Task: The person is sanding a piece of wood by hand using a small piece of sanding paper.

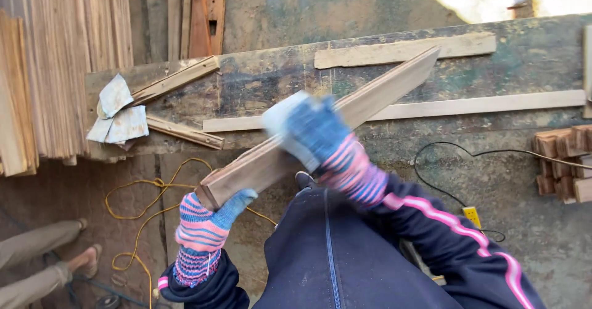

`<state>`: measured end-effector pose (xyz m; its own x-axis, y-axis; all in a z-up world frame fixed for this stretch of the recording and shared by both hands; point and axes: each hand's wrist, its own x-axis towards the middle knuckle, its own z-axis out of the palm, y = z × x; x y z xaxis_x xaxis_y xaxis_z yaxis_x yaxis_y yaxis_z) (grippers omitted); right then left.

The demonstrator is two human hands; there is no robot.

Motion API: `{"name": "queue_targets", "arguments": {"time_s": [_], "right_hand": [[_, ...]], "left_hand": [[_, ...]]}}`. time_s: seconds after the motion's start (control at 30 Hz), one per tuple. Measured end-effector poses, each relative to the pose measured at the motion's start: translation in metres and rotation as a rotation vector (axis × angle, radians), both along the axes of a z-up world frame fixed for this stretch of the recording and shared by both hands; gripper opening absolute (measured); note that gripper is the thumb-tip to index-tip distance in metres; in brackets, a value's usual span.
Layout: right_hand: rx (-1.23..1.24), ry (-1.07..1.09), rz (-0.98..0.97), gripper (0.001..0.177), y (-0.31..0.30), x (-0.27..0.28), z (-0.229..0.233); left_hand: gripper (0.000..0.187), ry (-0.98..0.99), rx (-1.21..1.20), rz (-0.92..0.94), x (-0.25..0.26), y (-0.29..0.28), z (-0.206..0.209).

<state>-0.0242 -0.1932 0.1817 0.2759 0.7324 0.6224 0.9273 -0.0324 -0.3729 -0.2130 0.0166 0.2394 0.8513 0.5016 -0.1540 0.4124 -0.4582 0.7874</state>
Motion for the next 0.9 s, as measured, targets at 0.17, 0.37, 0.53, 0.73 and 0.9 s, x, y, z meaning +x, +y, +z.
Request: {"name": "queue_targets", "arguments": {"time_s": [0.17,0.37,0.53,0.73,0.9], "right_hand": [[-0.001,0.088,-0.255,0.060,-0.016,0.014,-0.042],[0.179,0.057,-0.004,0.046,0.075,-0.083,0.052],[0.040,0.004,0.037,0.069,-0.006,0.019,-0.014],[0.014,0.147,-0.251,0.072,-0.015,0.043,-0.056],[0.036,0.069,-0.054,0.061,0.025,-0.006,-0.044]], "left_hand": [[0.076,-0.159,-0.011,0.079,0.001,0.000,-0.015],[0.061,-0.077,0.105,-0.029,-0.018,0.001,-0.025],[0.064,-0.129,0.090,-0.046,-0.016,0.005,-0.025],[0.078,-0.108,0.065,0.102,0.001,0.005,-0.015],[0.072,-0.030,0.017,0.158,0.009,0.009,-0.026]]}}
